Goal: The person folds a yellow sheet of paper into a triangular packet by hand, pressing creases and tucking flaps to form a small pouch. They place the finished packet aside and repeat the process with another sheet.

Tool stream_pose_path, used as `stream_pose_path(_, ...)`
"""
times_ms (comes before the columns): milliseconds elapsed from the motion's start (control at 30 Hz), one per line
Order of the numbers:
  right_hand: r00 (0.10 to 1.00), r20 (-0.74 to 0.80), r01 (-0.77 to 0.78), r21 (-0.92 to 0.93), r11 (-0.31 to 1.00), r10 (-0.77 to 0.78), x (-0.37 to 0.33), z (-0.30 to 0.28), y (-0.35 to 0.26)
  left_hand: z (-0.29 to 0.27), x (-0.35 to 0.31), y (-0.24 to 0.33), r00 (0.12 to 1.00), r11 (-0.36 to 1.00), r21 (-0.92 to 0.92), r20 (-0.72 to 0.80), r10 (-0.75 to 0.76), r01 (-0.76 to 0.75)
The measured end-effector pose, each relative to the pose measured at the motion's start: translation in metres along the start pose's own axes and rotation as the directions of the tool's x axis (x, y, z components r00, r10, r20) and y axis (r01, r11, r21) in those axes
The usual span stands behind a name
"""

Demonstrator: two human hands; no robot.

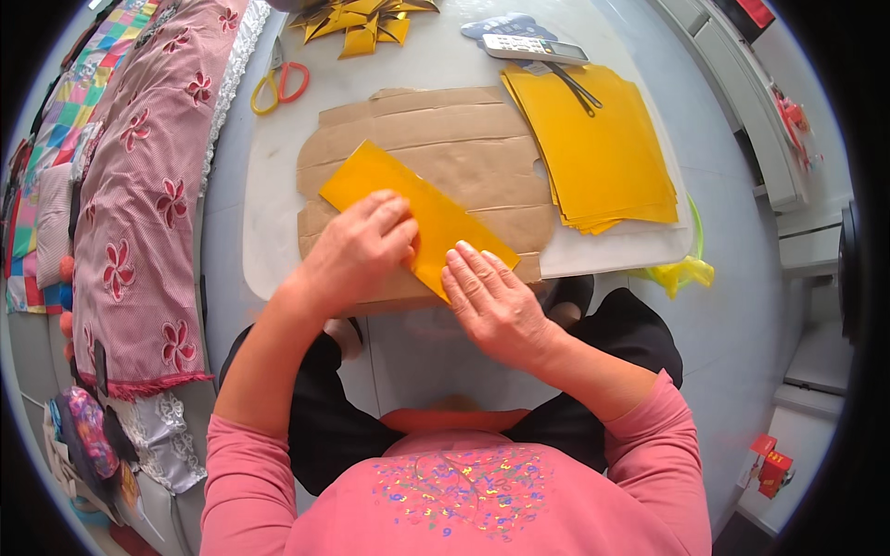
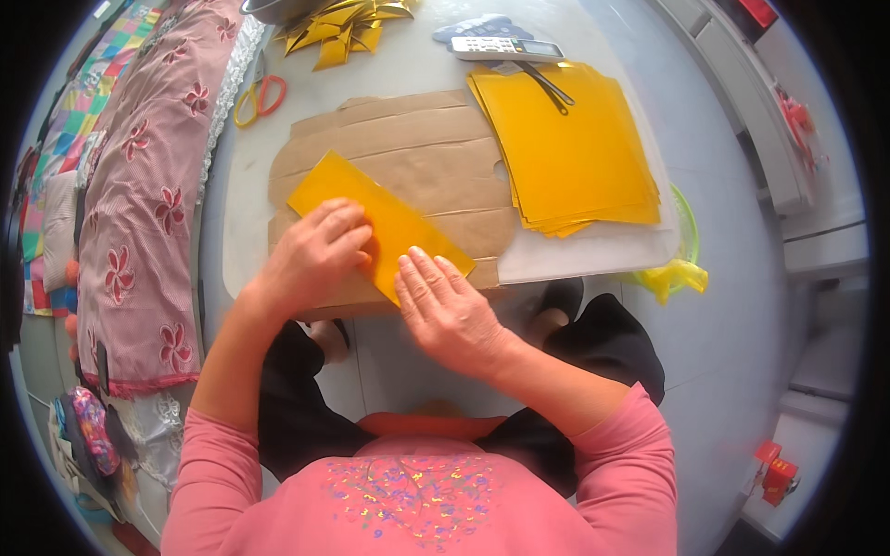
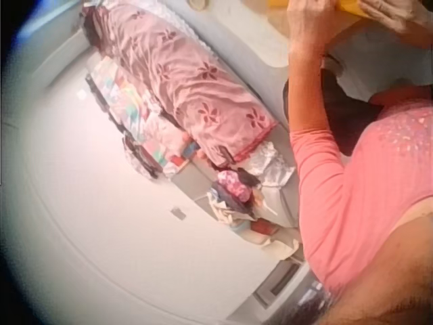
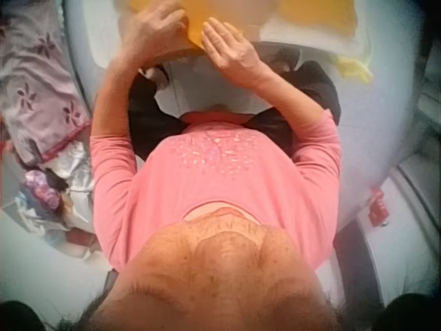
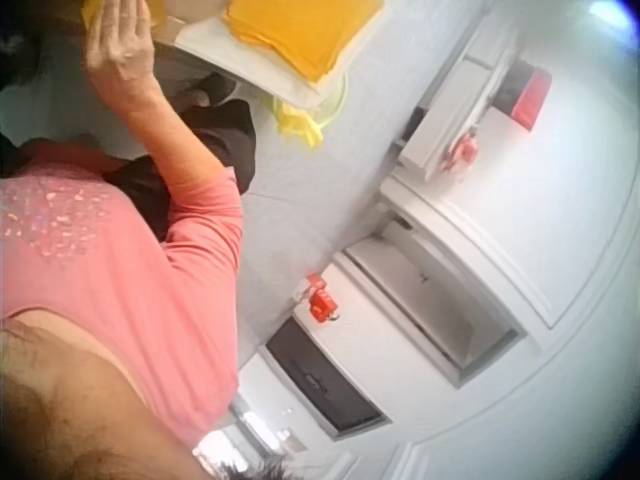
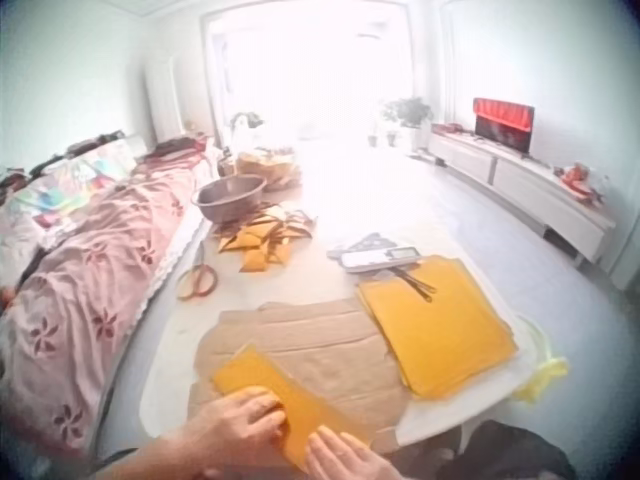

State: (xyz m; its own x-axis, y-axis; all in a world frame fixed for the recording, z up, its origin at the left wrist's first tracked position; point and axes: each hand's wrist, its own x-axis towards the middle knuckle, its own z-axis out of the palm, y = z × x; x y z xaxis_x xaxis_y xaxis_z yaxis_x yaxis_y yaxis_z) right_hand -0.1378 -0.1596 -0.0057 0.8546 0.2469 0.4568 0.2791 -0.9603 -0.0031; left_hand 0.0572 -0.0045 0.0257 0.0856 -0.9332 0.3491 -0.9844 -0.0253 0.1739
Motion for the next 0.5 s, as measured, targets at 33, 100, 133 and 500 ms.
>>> stream_pose_path(33,1.0,-0.009,-0.012,0.005,1.0,0.012,0.001,0.004,-0.005,-0.002,-0.002,0.011,1.0,0.999,-0.043,-0.003,0.001,-0.001)
stream_pose_path(100,0.999,-0.044,-0.007,0.005,1.0,0.007,0.004,0.008,-0.01,-0.007,-0.004,0.035,1.0,0.991,-0.131,-0.012,0.003,-0.004)
stream_pose_path(133,0.998,-0.06,-0.012,0.01,1.0,0.012,0.006,0.009,-0.012,-0.004,-0.005,0.039,1.0,0.987,-0.158,-0.006,0.013,-0.013)
stream_pose_path(500,0.994,-0.004,-0.105,0.163,0.981,0.107,-0.003,-0.007,0.004,0.018,-0.017,0.051,0.998,1.0,0.027,-0.067,0.013,-0.011)
